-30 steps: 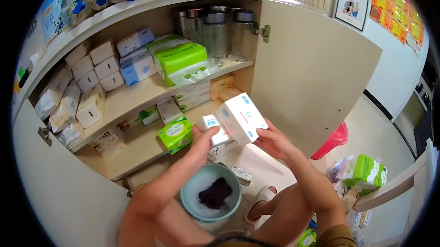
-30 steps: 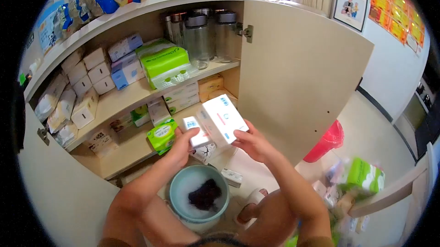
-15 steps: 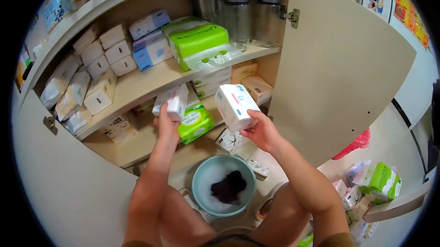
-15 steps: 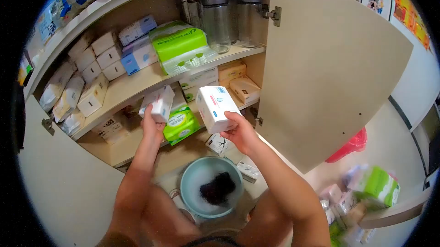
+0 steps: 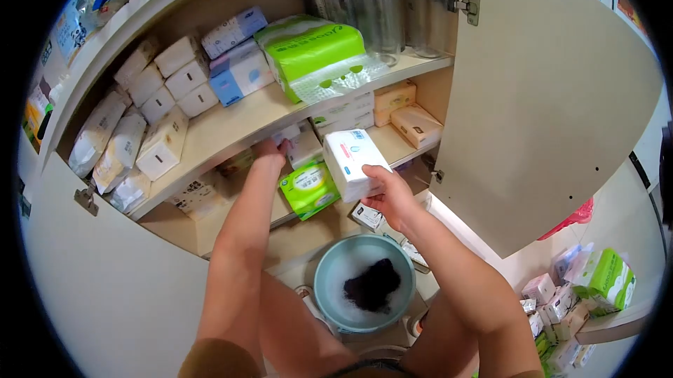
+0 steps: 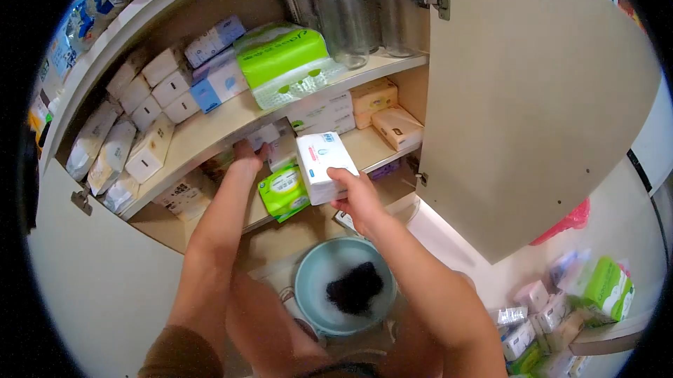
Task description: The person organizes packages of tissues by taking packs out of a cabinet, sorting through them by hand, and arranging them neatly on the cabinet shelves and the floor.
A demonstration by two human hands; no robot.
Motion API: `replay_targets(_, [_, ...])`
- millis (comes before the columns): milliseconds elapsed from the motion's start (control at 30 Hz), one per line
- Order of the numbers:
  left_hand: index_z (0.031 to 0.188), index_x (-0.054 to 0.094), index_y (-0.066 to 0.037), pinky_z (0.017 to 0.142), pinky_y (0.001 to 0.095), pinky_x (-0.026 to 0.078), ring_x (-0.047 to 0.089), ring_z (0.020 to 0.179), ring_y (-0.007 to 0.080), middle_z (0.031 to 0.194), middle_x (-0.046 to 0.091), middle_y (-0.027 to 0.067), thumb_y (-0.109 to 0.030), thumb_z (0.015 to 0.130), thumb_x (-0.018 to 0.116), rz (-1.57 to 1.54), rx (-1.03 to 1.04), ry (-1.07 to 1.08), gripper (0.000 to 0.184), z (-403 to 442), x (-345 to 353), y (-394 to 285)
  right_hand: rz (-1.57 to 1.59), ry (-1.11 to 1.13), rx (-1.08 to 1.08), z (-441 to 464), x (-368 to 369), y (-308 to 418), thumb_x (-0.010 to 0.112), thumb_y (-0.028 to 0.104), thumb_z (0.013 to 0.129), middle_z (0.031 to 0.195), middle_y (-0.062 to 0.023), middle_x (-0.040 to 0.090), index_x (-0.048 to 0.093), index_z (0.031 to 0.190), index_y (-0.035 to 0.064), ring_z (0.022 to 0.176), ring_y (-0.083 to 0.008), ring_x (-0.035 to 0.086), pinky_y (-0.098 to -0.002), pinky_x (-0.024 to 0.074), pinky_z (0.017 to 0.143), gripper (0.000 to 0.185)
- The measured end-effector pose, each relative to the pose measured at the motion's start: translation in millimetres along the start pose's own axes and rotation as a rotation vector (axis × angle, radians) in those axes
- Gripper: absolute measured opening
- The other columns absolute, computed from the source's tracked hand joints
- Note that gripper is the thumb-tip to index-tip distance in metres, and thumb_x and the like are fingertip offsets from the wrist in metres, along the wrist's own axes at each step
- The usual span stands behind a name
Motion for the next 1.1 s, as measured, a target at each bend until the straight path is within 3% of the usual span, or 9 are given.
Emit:
replay_targets(267, [0.100,0.046,-0.017,0.056,0.0196,0.042,0.049,0.078,0.0107,0.094,0.050,-0.0006,-0.028,0.078,0.051,0.215,0.344,0.247,0.025,56,16,-16,-0.021,-0.003,-0.009,1,2,3,0.060,0.031,0.066,0.089,-0.0040,0.047,0.042,0.102,0.0074,0.077,-0.0120,0.045,-0.0242,0.0400,0.061,0.046])
replay_targets(333, [0.098,0.047,-0.012,0.061,0.0199,0.042,0.049,0.081,0.0124,0.095,0.050,0.0022,-0.022,0.078,0.051,0.844,1.100,0.303,0.023,82,30,-37,-0.031,-0.002,-0.012,2,3,2,0.060,0.031,0.066,0.088,-0.0039,0.048,0.042,0.102,0.0072,0.076,-0.0119,0.045,-0.0239,0.0401,0.061,0.046])
replay_targets(367, [0.098,0.047,-0.012,0.061,0.0199,0.042,0.049,0.081,0.0124,0.095,0.050,0.0022,-0.022,0.078,0.051,0.839,1.102,0.304,0.023,79,32,-37,-0.030,-0.014,-0.021,3,3,2,0.060,0.031,0.066,0.088,-0.0041,0.048,0.042,0.102,0.0070,0.076,-0.0120,0.046,-0.0239,0.0402,0.060,0.047])
replay_targets(567, [0.096,0.049,-0.009,0.069,0.0240,0.045,0.050,0.082,0.0162,0.094,0.050,0.0075,-0.002,0.076,0.046,0.371,0.588,0.627,0.021,66,34,-23,-0.031,-0.034,-0.039,1,6,4,0.060,0.031,0.066,0.089,-0.0054,0.048,0.041,0.103,0.0062,0.077,-0.0129,0.046,-0.0242,0.0404,0.061,0.048])
replay_targets(633, [0.094,0.049,-0.008,0.070,0.0242,0.045,0.049,0.086,0.0162,0.098,0.049,0.0070,0.002,0.076,0.042,0.174,0.298,0.451,0.022,46,26,-12,-0.032,-0.043,-0.047,0,8,4,0.060,0.031,0.066,0.090,-0.0058,0.048,0.041,0.103,0.0060,0.077,-0.0132,0.047,-0.0245,0.0405,0.061,0.049])
replay_targets(767, [0.091,0.049,-0.006,0.069,0.0246,0.045,0.048,0.084,0.0163,0.095,0.048,0.0063,0.002,0.076,0.043,0.093,0.280,0.116,0.019,-20,7,-14,-0.060,-0.011,-0.047,5,11,2,0.061,0.032,0.066,0.091,-0.0067,0.048,0.039,0.105,0.0054,0.078,-0.0141,0.047,-0.0255,0.0401,0.063,0.052])
replay_targets(867, [0.095,0.048,-0.006,0.058,0.0227,0.041,0.048,0.073,0.0155,0.085,0.050,0.0075,-0.006,0.077,0.046,0.110,0.250,0.306,0.019,-51,2,3,-0.066,-0.008,-0.058,13,12,-4,0.061,0.032,0.065,0.091,-0.0070,0.048,0.039,0.106,0.0050,0.077,-0.0146,0.047,-0.0261,0.0397,0.064,0.054])
replay_targets(1033, [0.110,0.037,-0.007,0.071,0.0332,0.040,0.044,0.089,0.0208,0.105,0.043,0.0085,-0.022,0.077,0.052,0.259,-0.007,0.554,0.039,-124,10,38,-0.066,-0.042,-0.091,11,22,-4,0.057,0.030,0.070,0.089,-0.0053,0.049,0.044,0.100,0.0058,0.079,-0.0134,0.046,-0.0253,0.0396,0.064,0.041])
replay_targets(1100, [0.113,0.033,-0.009,0.074,0.0371,0.039,0.042,0.095,0.0220,0.109,0.040,0.0082,-0.026,0.077,0.052,0.307,-0.071,0.660,0.044,-149,17,41,-0.054,-0.010,-0.102,13,28,-6,0.059,0.031,0.068,0.091,-0.0068,0.048,0.040,0.104,0.0050,0.079,-0.0143,0.046,-0.0256,0.0392,0.063,0.049])
Point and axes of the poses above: each hand's wrist, its own z-axis towards the middle knuckle, its own x-axis out of the palm, y = z × x, the point moved 9 cm from there along z, towards the middle knuckle
